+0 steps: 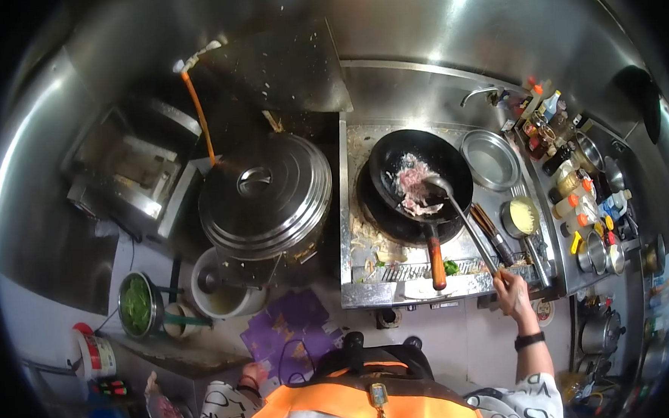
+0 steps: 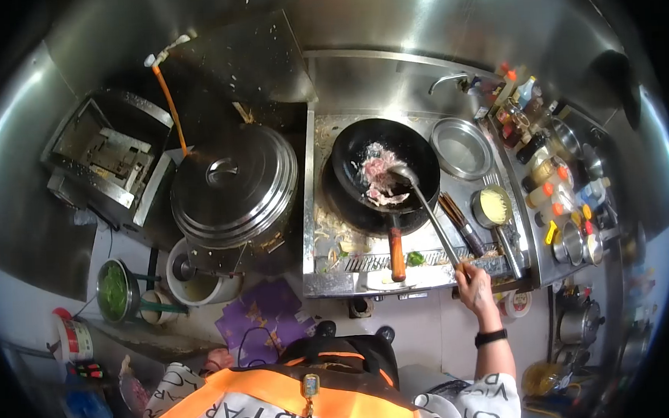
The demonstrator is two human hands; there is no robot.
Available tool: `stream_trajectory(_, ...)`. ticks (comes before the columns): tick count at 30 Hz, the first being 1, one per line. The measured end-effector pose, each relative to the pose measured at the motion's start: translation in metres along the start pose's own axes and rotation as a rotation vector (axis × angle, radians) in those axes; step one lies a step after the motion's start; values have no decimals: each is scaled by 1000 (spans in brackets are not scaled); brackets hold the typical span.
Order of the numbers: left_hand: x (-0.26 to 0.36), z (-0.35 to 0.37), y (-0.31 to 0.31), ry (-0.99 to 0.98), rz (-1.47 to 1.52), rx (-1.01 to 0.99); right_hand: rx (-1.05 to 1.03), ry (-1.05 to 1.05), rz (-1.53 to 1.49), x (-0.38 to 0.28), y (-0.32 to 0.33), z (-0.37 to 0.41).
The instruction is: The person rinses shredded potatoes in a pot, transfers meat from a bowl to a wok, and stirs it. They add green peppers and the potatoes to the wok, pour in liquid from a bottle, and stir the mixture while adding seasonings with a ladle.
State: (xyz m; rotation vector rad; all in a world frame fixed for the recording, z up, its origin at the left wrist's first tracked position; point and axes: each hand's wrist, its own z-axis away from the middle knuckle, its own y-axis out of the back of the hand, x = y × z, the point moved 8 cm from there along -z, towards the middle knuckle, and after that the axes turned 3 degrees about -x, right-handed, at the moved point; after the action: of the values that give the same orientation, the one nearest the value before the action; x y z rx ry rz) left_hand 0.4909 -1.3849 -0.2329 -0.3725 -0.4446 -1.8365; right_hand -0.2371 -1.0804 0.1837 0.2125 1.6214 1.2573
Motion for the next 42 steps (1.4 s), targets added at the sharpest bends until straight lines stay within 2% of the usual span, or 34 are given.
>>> stream_trajectory(1,-7,-20,3,74,33,-77,15,4,-6,-16,-10,-11)
stream_trajectory(2,-2,-16,-5,144,243,-164,22,-32,-68,-21,-25,-22)
stream_trajectory(3,7,-2,-16,140,237,-169,23,-72,-127,-18,-34,-26)
stream_trajectory(5,53,30,-32,-78,111,42,-24,186,98,-37,-44,-26)
stream_trajectory(6,72,44,-41,-88,101,40,-5,132,117,-32,-37,-21)
stream_trajectory(7,91,57,-50,-160,89,34,-34,155,-57,-52,-15,-5)
stream_trajectory(9,104,65,-68,-235,77,21,-61,163,82,-59,13,21)
stream_trajectory(11,111,66,-74,-300,134,8,-92,134,106,-47,14,28)
stream_trajectory(13,97,68,-82,-229,69,5,-68,86,156,-11,-2,14)
stream_trajectory(14,86,65,-90,-160,19,-2,0,38,27,-6,-4,2)
stream_trajectory(15,82,51,-91,-170,24,-9,-1,-50,-37,5,-17,-13)
stream_trajectory(16,63,18,-92,-66,-37,-174,13,-198,-265,53,-58,-37)
stream_trajectory(17,47,3,-95,40,-106,-333,64,-239,-278,20,-55,-35)
stream_trajectory(18,54,14,-106,-58,3,-533,130,-92,-250,23,-75,-47)
stream_trajectory(19,53,26,-113,-59,-9,-527,43,-58,-144,-7,-71,-41)
stream_trajectory(21,87,68,-122,-227,-394,-114,-55,0,-161,-10,-72,-38)
stream_trajectory(23,102,79,-129,-178,-456,-105,-109,54,-129,-20,-38,-15)
stream_trajectory(25,112,77,-124,-295,-263,-79,-138,92,48,-11,-21,5)
stream_trajectory(27,113,92,-130,-271,-243,-43,-78,23,24,23,-16,0)
stream_trajectory(28,114,98,-134,-257,-216,-8,-9,117,-55,48,-22,-14)
stream_trajectory(29,113,100,-139,-261,-211,-11,-251,-343,-578,35,-20,-4)
stream_trajectory(31,101,103,-143,-134,-297,-78,-106,-397,-759,32,-38,-14)
stream_trajectory(32,96,102,-139,-132,-307,-73,12,-324,-574,30,-46,-23)
stream_trajectory(33,93,99,-140,-164,-382,-79,-15,-324,-564,33,-59,-28)
stream_trajectory(35,87,85,-138,-199,-461,-89,-228,-392,-774,22,-74,-25)
stream_trajectory(36,85,79,-134,-203,-484,-133,-248,-343,-648,15,-67,-23)
stream_trajectory(37,81,76,-131,-199,-501,-175,-268,-199,-479,12,-59,-20)
stream_trajectory(38,77,71,-122,-184,-496,-167,-275,-194,-420,2,-45,-5)
stream_trajectory(40,76,70,-113,-128,11,-255,-280,-163,-243,-7,-27,19)
stream_trajectory(41,69,74,-111,-116,15,-249,-293,-167,-238,6,-31,17)
stream_trajectory(42,66,76,-104,-152,-62,-143,-240,-83,-139,19,-34,9)
